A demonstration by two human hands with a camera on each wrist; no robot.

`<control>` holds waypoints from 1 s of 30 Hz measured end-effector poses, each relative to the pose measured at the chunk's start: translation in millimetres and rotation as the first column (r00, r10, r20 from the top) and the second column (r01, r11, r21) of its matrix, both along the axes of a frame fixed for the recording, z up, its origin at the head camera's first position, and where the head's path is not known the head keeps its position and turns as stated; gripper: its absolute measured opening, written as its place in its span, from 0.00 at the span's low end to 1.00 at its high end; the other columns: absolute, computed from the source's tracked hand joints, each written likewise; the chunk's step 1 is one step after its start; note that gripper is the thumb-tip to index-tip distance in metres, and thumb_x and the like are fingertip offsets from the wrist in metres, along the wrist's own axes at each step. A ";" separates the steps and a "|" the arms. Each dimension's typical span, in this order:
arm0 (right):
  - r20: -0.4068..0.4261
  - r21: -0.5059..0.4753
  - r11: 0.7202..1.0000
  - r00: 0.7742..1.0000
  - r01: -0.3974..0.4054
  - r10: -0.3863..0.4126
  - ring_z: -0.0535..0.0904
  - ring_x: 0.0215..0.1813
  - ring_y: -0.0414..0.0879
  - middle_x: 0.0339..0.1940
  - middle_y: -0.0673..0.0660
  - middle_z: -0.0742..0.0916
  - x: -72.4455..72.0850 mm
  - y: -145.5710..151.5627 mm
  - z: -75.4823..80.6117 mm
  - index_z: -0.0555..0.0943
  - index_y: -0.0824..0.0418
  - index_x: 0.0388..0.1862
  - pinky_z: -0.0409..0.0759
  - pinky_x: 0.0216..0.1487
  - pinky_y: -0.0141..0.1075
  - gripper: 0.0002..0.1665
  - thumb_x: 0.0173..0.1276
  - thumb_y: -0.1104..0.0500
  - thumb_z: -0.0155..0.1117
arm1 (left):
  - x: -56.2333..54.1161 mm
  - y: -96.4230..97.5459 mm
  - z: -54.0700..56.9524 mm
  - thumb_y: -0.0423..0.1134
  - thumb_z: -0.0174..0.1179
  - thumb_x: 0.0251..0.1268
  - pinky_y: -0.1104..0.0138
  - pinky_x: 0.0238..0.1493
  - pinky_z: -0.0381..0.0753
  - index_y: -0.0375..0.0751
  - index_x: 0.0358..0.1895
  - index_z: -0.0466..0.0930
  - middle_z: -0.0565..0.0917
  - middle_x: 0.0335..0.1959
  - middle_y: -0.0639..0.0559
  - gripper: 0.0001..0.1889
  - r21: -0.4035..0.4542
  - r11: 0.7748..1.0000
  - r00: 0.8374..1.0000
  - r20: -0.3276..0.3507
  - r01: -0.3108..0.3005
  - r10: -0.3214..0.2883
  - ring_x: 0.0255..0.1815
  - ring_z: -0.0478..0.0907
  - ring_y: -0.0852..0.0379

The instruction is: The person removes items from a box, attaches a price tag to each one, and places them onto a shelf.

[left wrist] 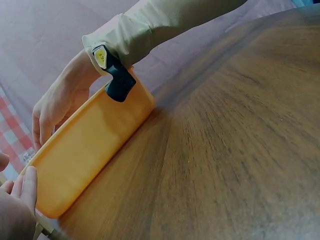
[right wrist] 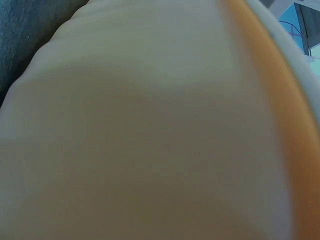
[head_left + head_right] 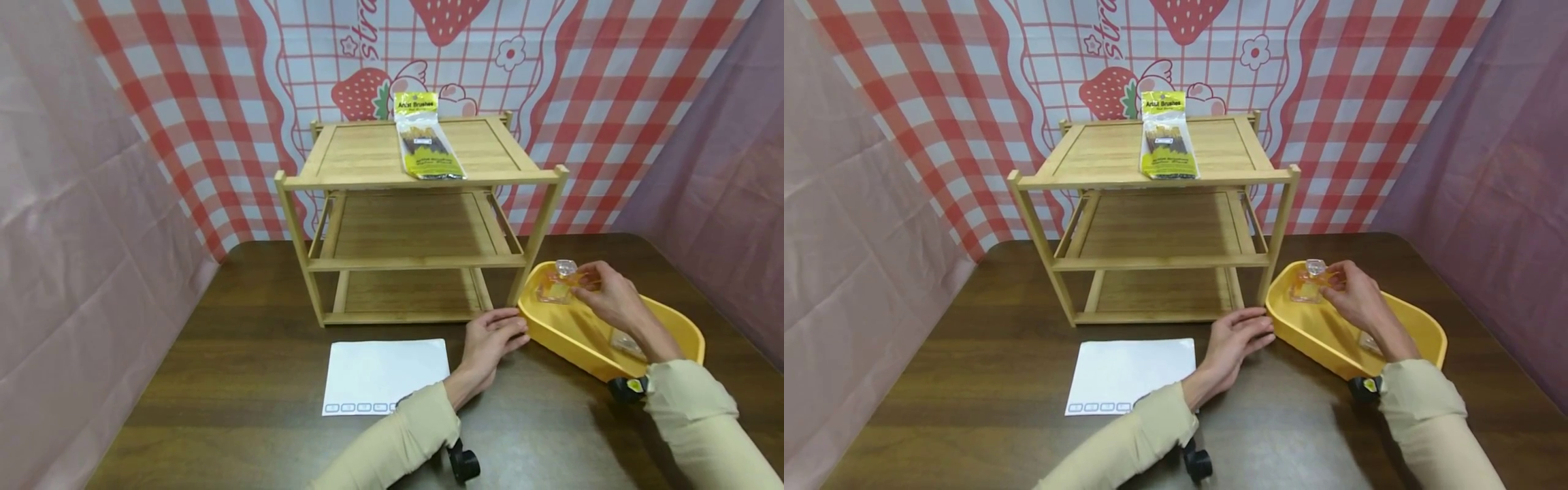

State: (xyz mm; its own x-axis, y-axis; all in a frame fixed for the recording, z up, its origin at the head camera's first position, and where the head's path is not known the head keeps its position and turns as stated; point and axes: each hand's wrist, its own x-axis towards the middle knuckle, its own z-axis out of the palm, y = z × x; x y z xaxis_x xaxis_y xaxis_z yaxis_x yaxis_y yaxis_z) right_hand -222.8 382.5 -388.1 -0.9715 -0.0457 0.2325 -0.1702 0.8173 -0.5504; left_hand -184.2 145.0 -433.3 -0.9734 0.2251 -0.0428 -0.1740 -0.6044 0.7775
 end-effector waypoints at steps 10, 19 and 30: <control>-0.001 0.002 1.000 1.000 -0.014 0.014 0.79 0.52 0.75 0.52 0.81 0.80 -4.5 0.5 1.1 0.70 0.81 0.57 0.71 0.37 0.20 0.23 0.72 0.66 0.66 | -0.1 5.9 -0.2 0.17 0.62 0.64 0.66 0.41 0.88 0.22 0.47 0.82 0.87 0.37 0.35 0.10 -0.001 0.999 0.999 0.027 -0.033 0.033 0.33 0.84 0.57; -0.017 0.028 0.999 1.000 -0.016 0.016 0.80 0.51 0.74 0.50 0.79 0.81 -7.9 -0.5 2.0 0.72 0.81 0.56 0.82 0.44 0.40 0.23 0.70 0.67 0.67 | -0.8 14.1 0.5 0.15 0.62 0.61 0.65 0.41 0.88 0.25 0.44 0.81 0.85 0.31 0.43 0.10 0.035 0.995 0.994 0.064 -0.091 0.089 0.31 0.84 0.56; 0.026 0.028 0.999 0.999 -0.025 0.024 0.79 0.53 0.75 0.52 0.82 0.80 -8.3 -0.5 1.9 0.69 0.84 0.59 0.81 0.52 0.59 0.26 0.72 0.66 0.66 | 0.4 23.6 2.8 0.13 0.62 0.58 0.65 0.40 0.88 0.26 0.44 0.78 0.82 0.31 0.43 0.13 0.055 0.988 0.987 0.076 -0.143 0.138 0.30 0.83 0.56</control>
